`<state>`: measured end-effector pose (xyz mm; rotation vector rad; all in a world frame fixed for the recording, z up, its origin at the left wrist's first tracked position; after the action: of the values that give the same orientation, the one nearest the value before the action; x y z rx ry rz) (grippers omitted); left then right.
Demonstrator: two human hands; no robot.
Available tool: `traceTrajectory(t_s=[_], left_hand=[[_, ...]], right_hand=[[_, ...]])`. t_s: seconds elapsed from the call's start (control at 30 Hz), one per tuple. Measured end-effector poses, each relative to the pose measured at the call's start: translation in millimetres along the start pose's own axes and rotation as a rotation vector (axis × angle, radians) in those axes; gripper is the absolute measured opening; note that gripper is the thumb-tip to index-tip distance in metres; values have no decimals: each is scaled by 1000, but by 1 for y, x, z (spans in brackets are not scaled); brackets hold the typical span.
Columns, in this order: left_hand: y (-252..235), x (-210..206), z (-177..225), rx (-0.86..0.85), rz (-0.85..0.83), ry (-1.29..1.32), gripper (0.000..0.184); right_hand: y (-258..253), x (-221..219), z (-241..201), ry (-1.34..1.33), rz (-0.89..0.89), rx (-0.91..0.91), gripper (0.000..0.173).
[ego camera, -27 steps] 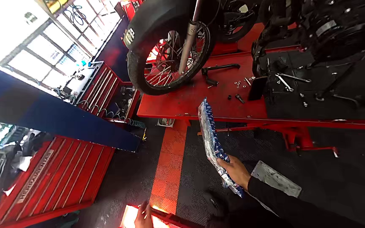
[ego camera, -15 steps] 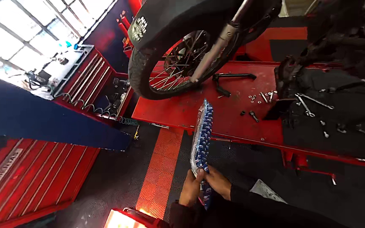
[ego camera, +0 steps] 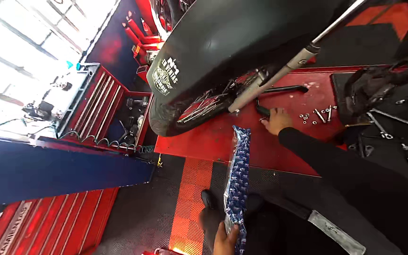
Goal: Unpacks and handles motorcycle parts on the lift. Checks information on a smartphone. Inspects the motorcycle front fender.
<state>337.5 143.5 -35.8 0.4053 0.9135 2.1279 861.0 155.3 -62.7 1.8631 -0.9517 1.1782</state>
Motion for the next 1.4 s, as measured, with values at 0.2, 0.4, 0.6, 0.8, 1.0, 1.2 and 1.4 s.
traceTrajectory(t_s=[0.2,0.4,0.6,0.8,1.0,1.2,1.4], left_hand=[[-6,13,9,-4,19,-13,54],[-22,27,20,-43,32,-52,56],[-26,32,27,-63,35,-69,57],[-33,31,25,-88,21,-143,58],[-67,14,62,-153,33,-431,64],[-137,-50,126,-147,-72,-782,71],[-212,-116,167,-151,-79,-876,73]], right_hand=[[-66,-32,8,33,-88,-39,71],[-65,-35,11,171,-202,-17,62],[-1,15,16,454,-418,91,40],[39,49,32,813,-646,203,37],[56,60,68,1010,-724,236,27],[75,63,94,990,-647,189,18],[88,72,96,919,-403,365,24]])
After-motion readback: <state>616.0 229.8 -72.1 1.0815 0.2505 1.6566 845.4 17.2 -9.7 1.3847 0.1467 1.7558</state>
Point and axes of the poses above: each hand's wrist, its own y-axis away from the middle knuckle, its own x-axis out of the back of the hand, z = x × y, the point moved 8 cm from there along -y, towards the middle knuckle, and after that the axes turned 5 degrees about -x, right-handed, at the moved point
